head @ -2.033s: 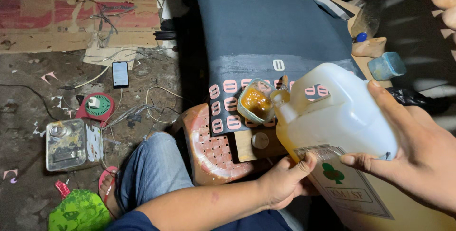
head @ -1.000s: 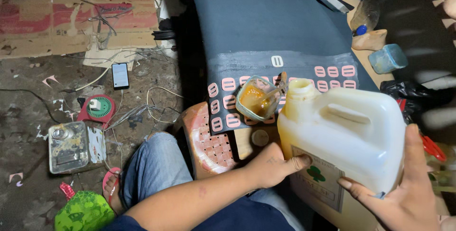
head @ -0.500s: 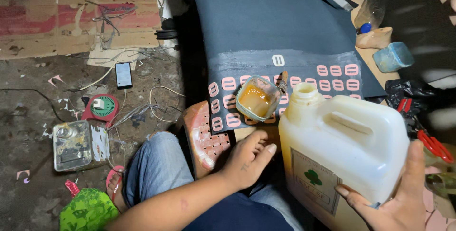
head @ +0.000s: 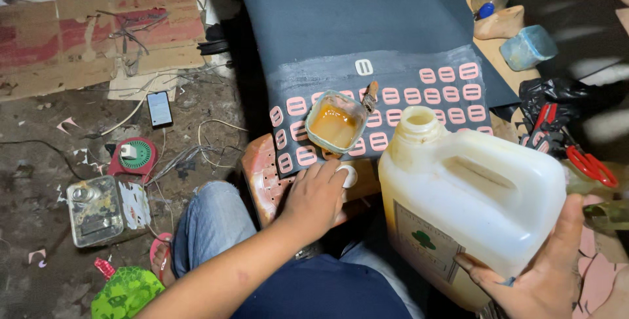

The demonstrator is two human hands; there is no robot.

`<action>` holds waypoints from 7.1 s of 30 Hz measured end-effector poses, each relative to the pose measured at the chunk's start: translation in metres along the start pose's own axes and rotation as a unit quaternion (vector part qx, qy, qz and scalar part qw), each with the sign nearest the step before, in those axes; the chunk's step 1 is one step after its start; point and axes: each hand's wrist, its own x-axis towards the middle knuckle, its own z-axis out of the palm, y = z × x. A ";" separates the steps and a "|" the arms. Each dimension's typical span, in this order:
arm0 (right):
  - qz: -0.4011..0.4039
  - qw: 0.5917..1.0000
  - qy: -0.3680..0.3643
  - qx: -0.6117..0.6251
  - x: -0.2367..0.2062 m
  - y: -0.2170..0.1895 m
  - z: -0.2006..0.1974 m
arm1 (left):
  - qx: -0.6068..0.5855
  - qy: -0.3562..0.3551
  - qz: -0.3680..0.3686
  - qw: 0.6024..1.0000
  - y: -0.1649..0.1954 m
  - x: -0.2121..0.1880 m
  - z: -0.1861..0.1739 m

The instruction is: The person pours a yellowish liquid from a large plastic jug into a small container, then uses a brush to apply the liquid to multiple pink rectangular stickers arranged on a dark sheet. The person works systematically across the rows of stickers.

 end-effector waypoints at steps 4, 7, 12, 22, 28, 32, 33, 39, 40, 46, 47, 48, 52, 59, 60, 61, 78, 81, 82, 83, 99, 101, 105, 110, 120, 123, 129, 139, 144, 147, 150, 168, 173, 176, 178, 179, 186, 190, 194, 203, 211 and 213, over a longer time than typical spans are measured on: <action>-0.047 0.997 -0.006 -0.054 -0.006 0.011 -0.007 | 0.021 0.022 0.038 0.999 -0.009 -0.005 0.024; -0.042 0.999 0.002 -0.032 -0.014 0.018 -0.010 | 0.022 0.022 0.047 0.998 -0.006 0.000 0.031; -0.053 0.996 -0.016 0.068 -0.022 0.034 -0.021 | -0.154 0.080 -0.065 0.983 0.025 0.021 0.005; -0.114 0.993 0.015 -0.012 -0.027 0.053 -0.020 | -0.295 0.160 0.000 0.942 0.077 0.089 -0.056; -0.035 0.993 -0.016 0.109 -0.030 0.084 -0.035 | -0.536 0.060 -0.187 0.821 0.077 0.103 -0.034; 0.119 0.922 0.073 0.361 -0.025 0.080 -0.035 | -0.584 0.022 -0.209 0.784 0.077 0.103 -0.030; -0.005 0.986 0.069 0.154 -0.031 0.073 -0.029 | -0.524 0.053 -0.134 0.839 0.076 0.102 -0.033; -0.125 0.987 0.079 -0.065 -0.024 0.051 -0.020 | -0.339 0.082 0.071 0.935 0.075 0.108 -0.045; -0.122 0.988 0.079 -0.051 -0.024 0.052 -0.019 | -0.315 0.074 0.086 0.942 0.073 0.110 -0.046; -0.099 0.992 0.073 0.005 -0.035 0.076 -0.019 | -0.380 -0.013 0.128 0.916 0.061 0.117 -0.053; -0.079 0.993 0.070 0.048 -0.036 0.080 -0.022 | -0.409 -0.033 0.126 0.903 0.058 0.117 -0.055; -0.055 0.991 0.069 0.097 -0.036 0.084 -0.025 | -0.443 -0.060 0.128 0.885 0.056 0.119 -0.058; 0.146 0.792 0.031 0.592 -0.035 0.084 -0.041 | -0.430 -0.088 0.174 0.882 0.055 0.116 -0.073; -0.067 0.989 0.092 0.091 -0.062 0.043 -0.010 | -0.382 -0.097 0.009 0.919 0.080 0.103 -0.083; -0.076 0.989 0.087 0.088 -0.060 0.038 -0.012 | -0.403 -0.105 0.039 0.908 0.081 0.103 -0.086; -0.081 0.990 0.080 0.085 -0.058 0.034 -0.014 | -0.424 -0.113 0.068 0.896 0.081 0.103 -0.091; -0.198 0.970 -0.086 0.108 -0.050 -0.073 0.023 | -0.112 0.028 0.351 0.929 0.149 0.062 -0.155; -0.224 0.959 -0.130 0.119 -0.048 -0.089 0.026 | 0.001 0.110 0.321 0.941 0.153 0.052 -0.197; -0.227 0.955 -0.143 0.125 -0.046 -0.089 0.024 | 0.041 0.114 0.313 0.942 0.148 0.042 -0.220; -0.224 0.952 -0.163 0.131 -0.047 -0.084 0.028 | 0.082 0.117 0.306 0.941 0.144 0.032 -0.243; 0.107 0.963 -0.238 0.067 0.004 0.198 0.107 | 0.381 -0.059 -0.323 0.864 -0.014 -0.281 -0.358; 0.082 0.966 -0.234 0.073 -0.002 0.190 0.121 | 0.398 -0.079 -0.433 0.805 -0.063 -0.334 -0.350; 0.045 0.976 -0.195 0.079 -0.019 0.133 0.104 | 0.353 -0.091 -0.617 0.697 -0.115 -0.397 -0.330; 0.118 0.987 -0.108 0.037 -0.017 0.074 0.093 | 0.305 -0.102 -0.742 0.589 -0.139 -0.424 -0.298; 0.145 0.967 -0.192 0.084 0.033 0.044 0.139 | 0.276 -0.104 -0.813 0.502 -0.152 -0.357 -0.269; 0.106 0.974 -0.185 0.073 0.029 0.011 0.138 | 0.287 -0.088 -0.818 0.491 -0.140 -0.330 -0.256; -0.225 0.955 -0.178 0.075 -0.004 -0.075 0.087 | 0.390 0.031 -0.749 0.535 -0.164 -0.351 -0.215; -0.316 0.874 -0.313 0.197 0.001 -0.060 0.035 | -0.174 0.170 -0.458 0.855 -0.106 -0.200 -0.054; 0.052 0.942 -0.280 0.180 0.002 0.035 0.054 | -0.526 -0.070 -0.521 0.669 -0.044 -0.095 0.009; 0.304 0.911 -0.167 0.223 0.010 0.099 0.063 | -0.589 -0.128 -0.543 0.585 -0.021 -0.065 0.030; 0.394 0.882 -0.090 0.241 0.002 0.141 0.057 | -0.558 -0.071 -0.531 0.634 -0.014 -0.056 0.049; 0.336 0.933 0.077 0.101 0.054 0.162 -0.038 | -0.670 0.151 -0.589 0.425 -0.069 -0.048 0.028; 0.425 0.892 0.027 0.151 0.031 0.168 -0.023 | -0.658 0.209 -0.547 0.474 -0.088 -0.049 0.034; 0.397 0.888 0.080 0.217 0.026 0.173 -0.016 | -0.644 0.211 -0.533 0.507 -0.100 -0.057 0.034; 0.390 0.891 0.091 0.215 0.024 0.175 -0.017 | -0.628 0.206 -0.535 0.526 -0.104 -0.061 0.031; 0.387 0.892 0.097 0.213 0.023 0.174 -0.019 | -0.620 0.203 -0.537 0.535 -0.105 -0.063 0.030; 0.361 0.907 0.022 0.214 0.028 0.152 0.002 | -0.587 0.178 -0.530 0.586 -0.103 -0.059 0.027; 0.269 0.906 -0.131 0.299 0.076 0.128 0.062 | -0.611 0.182 -0.534 0.555 -0.099 -0.063 0.031; 0.320 0.864 -0.158 0.355 0.145 0.100 0.130 | -0.527 0.172 -0.542 0.631 -0.088 -0.059 0.030; 0.327 0.826 -0.116 0.444 0.194 0.081 0.182 | -0.051 0.102 -0.244 0.963 -0.036 -0.012 -0.002; 0.313 0.834 -0.034 0.452 0.151 0.070 0.116 | -0.108 0.057 -0.215 0.969 0.003 0.036 0.013; 0.290 0.827 -0.006 0.482 0.147 0.077 0.087 | -0.151 0.037 -0.183 0.971 0.013 0.054 0.025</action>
